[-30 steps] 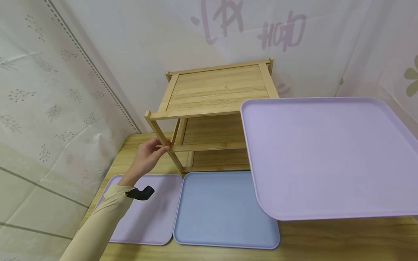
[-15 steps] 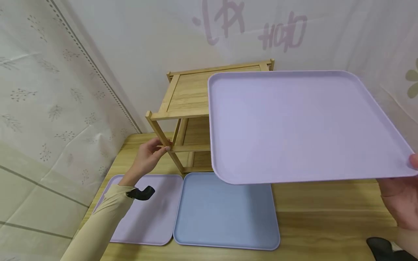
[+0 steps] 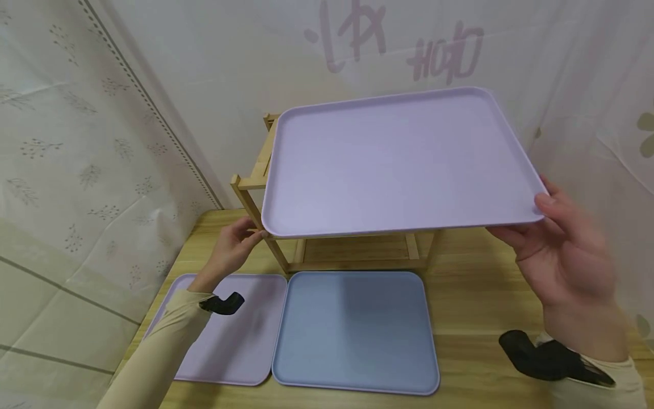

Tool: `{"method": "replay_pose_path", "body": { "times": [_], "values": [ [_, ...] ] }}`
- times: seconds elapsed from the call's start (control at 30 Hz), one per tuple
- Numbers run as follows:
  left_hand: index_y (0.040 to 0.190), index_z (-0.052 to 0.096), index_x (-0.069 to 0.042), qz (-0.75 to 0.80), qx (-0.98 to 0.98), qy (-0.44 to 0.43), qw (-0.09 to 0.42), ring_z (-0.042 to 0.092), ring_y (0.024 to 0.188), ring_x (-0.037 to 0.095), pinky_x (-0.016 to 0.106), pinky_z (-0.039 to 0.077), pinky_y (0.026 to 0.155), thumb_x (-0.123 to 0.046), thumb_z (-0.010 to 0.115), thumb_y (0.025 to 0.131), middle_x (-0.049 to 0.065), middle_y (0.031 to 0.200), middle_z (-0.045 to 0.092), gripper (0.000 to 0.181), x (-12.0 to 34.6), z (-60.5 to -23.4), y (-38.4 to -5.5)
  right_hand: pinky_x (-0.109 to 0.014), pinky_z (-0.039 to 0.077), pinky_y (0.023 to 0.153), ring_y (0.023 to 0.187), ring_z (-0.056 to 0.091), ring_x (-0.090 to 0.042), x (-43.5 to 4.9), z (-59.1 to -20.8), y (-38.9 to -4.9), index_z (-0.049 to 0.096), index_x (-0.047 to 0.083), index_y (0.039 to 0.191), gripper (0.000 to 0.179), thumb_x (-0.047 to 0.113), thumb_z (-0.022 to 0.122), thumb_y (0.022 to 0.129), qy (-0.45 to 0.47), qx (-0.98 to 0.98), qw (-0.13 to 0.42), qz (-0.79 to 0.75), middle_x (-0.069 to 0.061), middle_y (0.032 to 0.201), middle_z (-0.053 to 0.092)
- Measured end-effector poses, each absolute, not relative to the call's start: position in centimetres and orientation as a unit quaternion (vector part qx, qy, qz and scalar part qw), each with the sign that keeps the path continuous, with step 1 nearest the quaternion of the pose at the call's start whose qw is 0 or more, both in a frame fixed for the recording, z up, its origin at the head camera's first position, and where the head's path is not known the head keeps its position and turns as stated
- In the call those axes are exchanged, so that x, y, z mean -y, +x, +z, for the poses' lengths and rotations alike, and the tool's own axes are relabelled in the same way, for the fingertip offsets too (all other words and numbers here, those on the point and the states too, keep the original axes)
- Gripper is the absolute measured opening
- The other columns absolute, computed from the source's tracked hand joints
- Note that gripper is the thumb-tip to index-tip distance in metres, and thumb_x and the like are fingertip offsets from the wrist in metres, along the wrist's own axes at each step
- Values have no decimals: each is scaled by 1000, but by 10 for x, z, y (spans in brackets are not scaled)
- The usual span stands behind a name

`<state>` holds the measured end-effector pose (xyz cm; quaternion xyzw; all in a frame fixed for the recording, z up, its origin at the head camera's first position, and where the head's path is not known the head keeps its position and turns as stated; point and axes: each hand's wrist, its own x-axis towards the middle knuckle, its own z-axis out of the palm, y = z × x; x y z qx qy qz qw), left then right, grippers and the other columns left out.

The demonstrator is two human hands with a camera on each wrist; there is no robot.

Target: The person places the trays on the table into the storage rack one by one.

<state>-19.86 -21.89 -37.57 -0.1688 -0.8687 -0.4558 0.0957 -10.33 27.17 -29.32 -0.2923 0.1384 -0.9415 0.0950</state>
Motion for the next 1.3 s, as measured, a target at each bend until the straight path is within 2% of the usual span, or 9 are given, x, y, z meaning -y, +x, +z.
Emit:
{"method": "replay_pose_path", "body": {
  "times": [0.33,0.47,0.6,0.77,0.9,1.0,1.07,1.2,1.3],
  "values": [
    [113,67,-3,-457,869,-162,95,64,102,27,41,53,87,-10,66,91,14,107,71,23,219,-376,-198,-55,47,95,114,59,-47,-233,-276,-126,28,-8,147,48,1,9,103,-266,-211,75,-938,-29,139,49],
    [114,66,-3,-452,874,-154,92,65,102,27,40,54,86,-11,66,91,13,108,70,24,218,-376,-197,-52,51,90,108,63,-45,-222,-273,-133,35,-11,141,43,-5,18,102,-233,-245,51,-940,-28,134,53],
    [113,66,-2,-460,869,-155,92,65,102,28,41,54,86,-10,67,91,14,107,71,24,217,-376,-197,-47,54,84,97,68,-42,-215,-272,-133,43,-11,133,37,-14,30,98,-198,-308,-6,-931,-26,126,59],
    [114,64,4,-466,868,-149,82,63,104,34,46,52,89,-5,64,91,21,108,69,24,210,-362,-188,-41,56,78,91,72,-32,-212,-273,-131,41,-9,132,45,-23,41,90,-197,-411,-74,-887,-24,113,67],
    [114,62,9,-465,870,-145,75,63,103,39,51,51,89,-1,62,91,26,108,67,25,203,-345,-178,-35,58,73,83,73,-27,-208,-273,-130,50,-11,116,36,-25,53,83,-180,-507,-136,-832,-20,105,67],
    [113,62,10,-465,869,-148,76,63,104,39,50,51,89,-1,62,91,26,108,67,24,203,-345,-178,-29,58,69,73,72,-21,-205,-274,-129,55,-8,99,25,-21,63,79,-154,-584,-188,-775,-14,93,69],
    [113,62,10,-464,869,-151,78,63,104,38,50,52,89,-1,62,91,25,108,67,25,203,-346,-179,-20,57,68,71,71,-11,-203,-274,-129,58,-2,93,22,-12,71,79,-123,-673,-234,-690,-3,88,69],
    [113,62,10,-467,867,-157,80,62,105,38,51,51,90,-1,62,91,26,107,68,24,203,-346,-179,-5,46,62,70,62,7,-197,-273,-130,60,4,90,24,10,80,78,-55,-812,-304,-495,18,82,62],
    [113,62,10,-469,865,-157,81,62,104,38,51,51,90,0,62,91,26,107,68,24,203,-347,-179,-2,39,61,70,51,11,-194,-273,-132,62,0,92,32,20,82,78,-38,-848,-328,-414,19,82,54]
  ]
}}
